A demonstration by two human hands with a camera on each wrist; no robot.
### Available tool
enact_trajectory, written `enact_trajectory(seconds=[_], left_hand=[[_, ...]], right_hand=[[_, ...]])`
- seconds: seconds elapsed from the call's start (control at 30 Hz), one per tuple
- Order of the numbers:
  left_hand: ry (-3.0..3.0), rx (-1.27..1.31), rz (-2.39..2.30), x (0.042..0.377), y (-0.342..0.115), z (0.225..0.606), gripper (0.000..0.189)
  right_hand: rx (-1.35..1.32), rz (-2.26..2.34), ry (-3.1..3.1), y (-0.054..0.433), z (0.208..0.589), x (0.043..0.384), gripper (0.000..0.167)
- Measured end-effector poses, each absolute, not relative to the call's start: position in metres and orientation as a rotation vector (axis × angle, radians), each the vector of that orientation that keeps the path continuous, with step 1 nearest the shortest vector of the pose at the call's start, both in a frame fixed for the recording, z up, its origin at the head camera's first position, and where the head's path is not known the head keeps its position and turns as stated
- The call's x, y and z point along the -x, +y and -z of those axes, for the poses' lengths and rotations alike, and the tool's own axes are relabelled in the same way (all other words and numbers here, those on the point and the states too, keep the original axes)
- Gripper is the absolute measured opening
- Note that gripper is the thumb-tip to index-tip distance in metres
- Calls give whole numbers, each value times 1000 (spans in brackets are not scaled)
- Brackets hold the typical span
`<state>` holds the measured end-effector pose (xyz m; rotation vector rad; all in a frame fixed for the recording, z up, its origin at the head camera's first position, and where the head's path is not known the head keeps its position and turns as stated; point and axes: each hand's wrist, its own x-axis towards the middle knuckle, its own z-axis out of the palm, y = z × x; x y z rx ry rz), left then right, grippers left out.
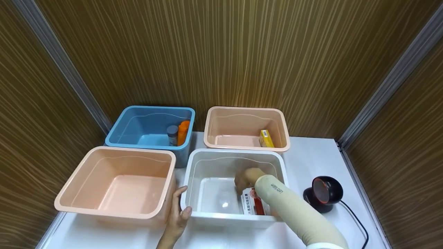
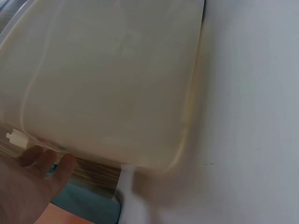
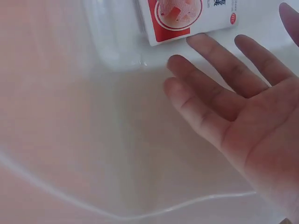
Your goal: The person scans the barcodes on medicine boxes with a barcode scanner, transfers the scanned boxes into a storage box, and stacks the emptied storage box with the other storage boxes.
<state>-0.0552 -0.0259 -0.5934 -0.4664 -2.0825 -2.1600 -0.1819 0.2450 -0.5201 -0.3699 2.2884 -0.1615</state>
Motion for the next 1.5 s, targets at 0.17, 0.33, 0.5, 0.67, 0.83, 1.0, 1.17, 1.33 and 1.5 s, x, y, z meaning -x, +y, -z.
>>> enact_trajectory(seconds=[0.17, 0.33, 0.5, 0.67, 0.83, 1.0, 1.17, 1.33, 1.5], left_hand=[[-2103, 412, 2071, 52, -26, 591, 63], [-2097, 386, 2063, 51, -24, 590, 63], [-2117, 396, 2062, 51, -23, 590, 63], [-2112, 381, 2095, 51, -24, 588, 64], [-2111, 377, 2110, 51, -23, 586, 62], [-2092, 393, 2099, 51, -23, 587, 61], [-2061, 406, 2066, 51, -23, 589, 60], [-2052, 416, 2071, 52, -22, 590, 60], [-2074, 425, 2032, 51, -22, 589, 60]], right_hand=[[409, 137, 2285, 246, 518, 181, 46], [305, 217, 2276, 249, 506, 179, 41], [217, 251, 2275, 250, 503, 178, 43], [266, 207, 2283, 249, 498, 175, 50], [329, 207, 2277, 247, 490, 172, 49], [297, 330, 2331, 243, 483, 169, 47], [257, 470, 2356, 242, 476, 172, 51], [290, 585, 2398, 248, 469, 176, 61], [328, 690, 2442, 257, 457, 177, 64]])
